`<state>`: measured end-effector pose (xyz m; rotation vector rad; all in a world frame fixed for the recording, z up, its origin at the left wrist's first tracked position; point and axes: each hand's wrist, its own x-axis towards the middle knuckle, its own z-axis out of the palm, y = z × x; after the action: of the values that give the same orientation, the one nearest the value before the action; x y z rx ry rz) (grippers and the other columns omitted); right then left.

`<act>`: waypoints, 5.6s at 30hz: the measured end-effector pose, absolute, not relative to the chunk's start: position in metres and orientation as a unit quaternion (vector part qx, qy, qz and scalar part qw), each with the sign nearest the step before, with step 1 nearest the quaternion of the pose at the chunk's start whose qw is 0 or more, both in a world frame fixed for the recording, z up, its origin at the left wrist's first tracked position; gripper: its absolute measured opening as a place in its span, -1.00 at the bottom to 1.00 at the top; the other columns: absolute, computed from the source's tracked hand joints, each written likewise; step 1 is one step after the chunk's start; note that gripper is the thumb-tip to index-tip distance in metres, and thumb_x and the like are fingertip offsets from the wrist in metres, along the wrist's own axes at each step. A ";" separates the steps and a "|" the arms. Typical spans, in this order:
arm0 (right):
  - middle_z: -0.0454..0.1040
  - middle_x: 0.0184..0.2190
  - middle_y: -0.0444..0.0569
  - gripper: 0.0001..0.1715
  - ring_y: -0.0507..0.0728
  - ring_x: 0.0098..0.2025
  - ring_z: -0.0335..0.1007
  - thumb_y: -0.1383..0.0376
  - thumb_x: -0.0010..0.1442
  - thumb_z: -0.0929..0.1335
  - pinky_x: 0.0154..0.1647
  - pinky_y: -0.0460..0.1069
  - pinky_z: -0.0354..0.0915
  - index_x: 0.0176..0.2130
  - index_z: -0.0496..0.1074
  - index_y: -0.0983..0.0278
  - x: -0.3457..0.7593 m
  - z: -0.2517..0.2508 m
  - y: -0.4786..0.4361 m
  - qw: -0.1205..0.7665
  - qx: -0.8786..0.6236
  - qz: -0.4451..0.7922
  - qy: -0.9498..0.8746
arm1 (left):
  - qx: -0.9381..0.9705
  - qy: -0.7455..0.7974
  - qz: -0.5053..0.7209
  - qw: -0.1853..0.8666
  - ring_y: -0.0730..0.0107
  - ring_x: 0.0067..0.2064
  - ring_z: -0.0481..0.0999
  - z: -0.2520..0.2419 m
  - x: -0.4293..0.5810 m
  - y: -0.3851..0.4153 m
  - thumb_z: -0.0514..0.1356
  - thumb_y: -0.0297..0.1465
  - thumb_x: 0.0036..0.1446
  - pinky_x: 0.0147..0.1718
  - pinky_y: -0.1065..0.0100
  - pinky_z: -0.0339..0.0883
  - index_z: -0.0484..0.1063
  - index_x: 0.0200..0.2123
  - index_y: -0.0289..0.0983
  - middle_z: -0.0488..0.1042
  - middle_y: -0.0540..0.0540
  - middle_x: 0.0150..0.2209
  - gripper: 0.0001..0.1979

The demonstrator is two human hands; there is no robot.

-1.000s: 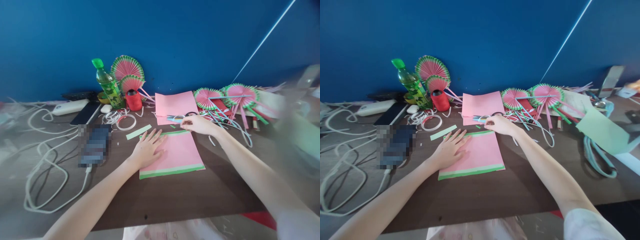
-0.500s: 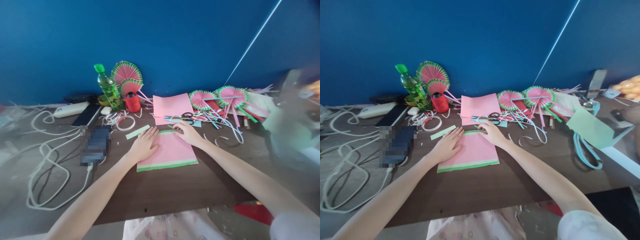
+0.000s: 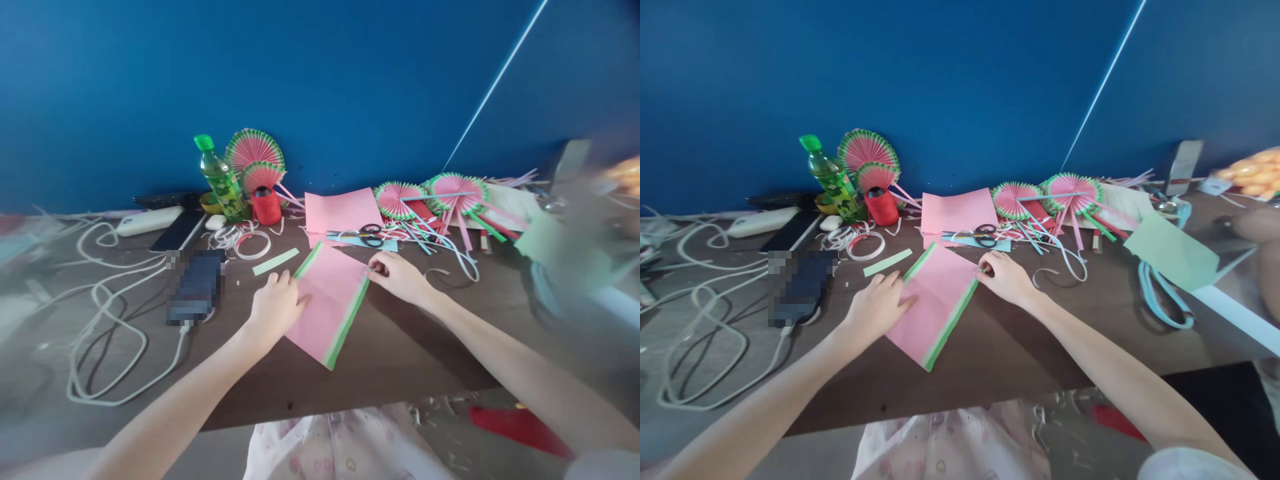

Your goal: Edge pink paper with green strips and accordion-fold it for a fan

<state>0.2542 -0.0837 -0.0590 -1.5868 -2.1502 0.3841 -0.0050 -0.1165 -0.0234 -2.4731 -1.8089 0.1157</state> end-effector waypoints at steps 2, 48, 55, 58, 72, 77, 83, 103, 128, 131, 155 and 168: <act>0.38 -0.35 -0.06 -0.81 0.13 -0.27 0.30 0.17 0.07 0.33 -0.28 0.02 0.26 -0.31 0.34 0.22 0.252 -0.062 -0.085 0.221 -0.576 0.140 -0.774 | -0.786 -0.618 0.005 0.008 0.09 -0.15 0.46 -0.018 -0.008 -0.110 0.01 -0.26 0.17 -0.31 0.22 0.37 0.46 -0.31 -0.30 0.51 -0.21 -0.24 -0.70; 0.50 -0.25 -0.04 -0.81 0.11 -0.16 0.43 0.26 0.24 0.21 -0.13 0.02 0.33 -0.30 0.40 0.17 0.241 -0.017 -0.082 0.374 -0.381 0.005 -0.846 | -0.839 -0.404 -0.361 0.058 0.44 -0.20 0.51 -0.006 -0.039 -0.097 0.04 -0.41 0.20 -0.17 0.41 0.35 0.41 -0.27 -0.22 0.54 -0.02 -0.25 -0.84; 0.50 -0.36 -0.02 -0.80 0.12 -0.27 0.38 0.25 0.22 0.25 -0.19 0.03 0.29 -0.36 0.42 0.23 0.245 -0.068 -0.086 0.283 -0.379 0.092 -0.876 | -0.866 -0.457 -0.198 -0.034 0.36 -0.27 0.46 -0.050 -0.034 -0.105 0.01 -0.38 0.19 -0.32 0.39 0.30 0.38 -0.37 -0.27 0.47 -0.08 -0.31 -0.82; 0.47 -0.41 -0.03 -0.78 0.12 -0.30 0.32 0.22 0.20 0.26 -0.18 0.05 0.25 -0.43 0.39 0.23 0.244 -0.066 -0.080 0.280 -0.378 0.124 -0.874 | -0.854 -0.482 -0.174 -0.096 0.37 -0.33 0.43 -0.045 -0.032 -0.098 0.03 -0.35 0.16 -0.35 0.39 0.26 0.36 -0.41 -0.26 0.43 -0.05 -0.36 -0.82; 0.30 -0.52 -0.11 -0.73 0.06 -0.39 0.18 0.21 0.16 0.27 -0.30 -0.03 0.16 -0.54 0.28 0.25 0.244 -0.059 -0.050 0.210 -0.354 0.273 -0.870 | -0.854 -0.440 -0.170 -0.222 0.42 -0.41 0.27 -0.046 -0.035 -0.074 0.04 -0.38 0.07 -0.38 0.40 0.16 0.19 -0.56 -0.26 0.26 0.03 -0.50 -0.81; 0.32 -0.50 -0.10 -0.70 0.06 -0.39 0.17 0.20 0.17 0.26 -0.26 -0.01 0.13 -0.54 0.30 0.26 0.244 -0.058 -0.043 0.177 -0.331 0.281 -0.883 | -0.860 -0.420 -0.144 -0.250 0.43 -0.41 0.23 -0.045 -0.037 -0.069 0.03 -0.36 0.10 -0.37 0.39 0.15 0.14 -0.58 -0.26 0.23 0.03 -0.50 -0.77; 0.29 -0.52 -0.11 -0.73 0.06 -0.39 0.16 0.22 0.13 0.30 -0.33 -0.04 0.13 -0.54 0.26 0.26 0.245 -0.061 -0.044 0.179 -0.362 0.287 -0.869 | -0.854 -0.419 -0.141 -0.272 0.42 -0.38 0.26 -0.044 -0.039 -0.067 0.02 -0.35 0.11 -0.32 0.39 0.15 0.23 -0.54 -0.27 0.27 0.03 -0.48 -0.79; 0.24 -0.43 -0.07 -0.67 0.08 -0.32 0.09 0.17 0.18 0.27 -0.23 0.00 0.07 -0.55 0.27 0.28 0.245 -0.062 -0.040 0.111 -0.318 0.260 -0.905 | -0.901 -0.374 -0.085 -0.205 0.38 -0.34 0.20 -0.052 -0.039 -0.063 0.02 -0.34 0.13 -0.27 0.31 0.10 0.23 -0.56 -0.29 0.24 -0.02 -0.42 -0.76; 0.18 -0.43 -0.09 -0.70 0.08 -0.32 0.07 0.21 0.14 0.28 -0.21 0.03 0.05 -0.54 0.20 0.28 0.243 -0.059 -0.043 0.086 -0.318 0.244 -0.912 | -0.902 -0.390 -0.056 -0.178 0.32 -0.31 0.18 -0.057 -0.037 -0.065 0.02 -0.35 0.10 -0.24 0.21 0.10 0.16 -0.57 -0.28 0.22 -0.06 -0.38 -0.77; 0.18 -0.43 -0.09 -0.70 0.08 -0.32 0.07 0.21 0.14 0.28 -0.20 0.03 0.05 -0.54 0.20 0.28 0.243 -0.060 -0.044 0.083 -0.322 0.240 -0.912 | -0.901 -0.392 -0.055 -0.179 0.32 -0.31 0.18 -0.056 -0.036 -0.066 0.01 -0.36 0.10 -0.23 0.20 0.10 0.15 -0.57 -0.28 0.21 -0.05 -0.38 -0.77; 0.17 -0.44 -0.09 -0.65 0.08 -0.32 0.07 0.17 0.15 0.27 -0.16 0.06 0.07 -0.56 0.16 0.27 0.243 -0.059 -0.046 0.096 -0.333 0.254 -0.903 | -0.837 -0.517 -0.097 -0.152 0.09 0.09 0.08 -0.061 -0.040 -0.076 0.13 -0.27 0.08 0.05 -0.05 0.00 0.17 -0.23 -0.22 0.18 -0.14 0.01 -0.77; 0.21 -0.41 -0.06 -0.64 0.11 -0.29 0.11 0.12 0.19 0.22 -0.15 0.07 0.09 -0.54 0.24 0.26 0.247 -0.061 -0.045 0.112 -0.329 0.275 -0.896 | -0.867 -0.467 -0.115 -0.133 0.08 0.29 -0.15 -0.067 -0.042 -0.076 0.07 -0.31 0.14 0.19 -0.11 -0.23 0.16 -0.31 -0.22 0.10 -0.13 0.20 -0.87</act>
<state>0.2474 -0.0454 -0.0608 -0.9667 -2.6305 0.8077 -0.0425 -0.0764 -0.0670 -2.9800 -1.6056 -0.3953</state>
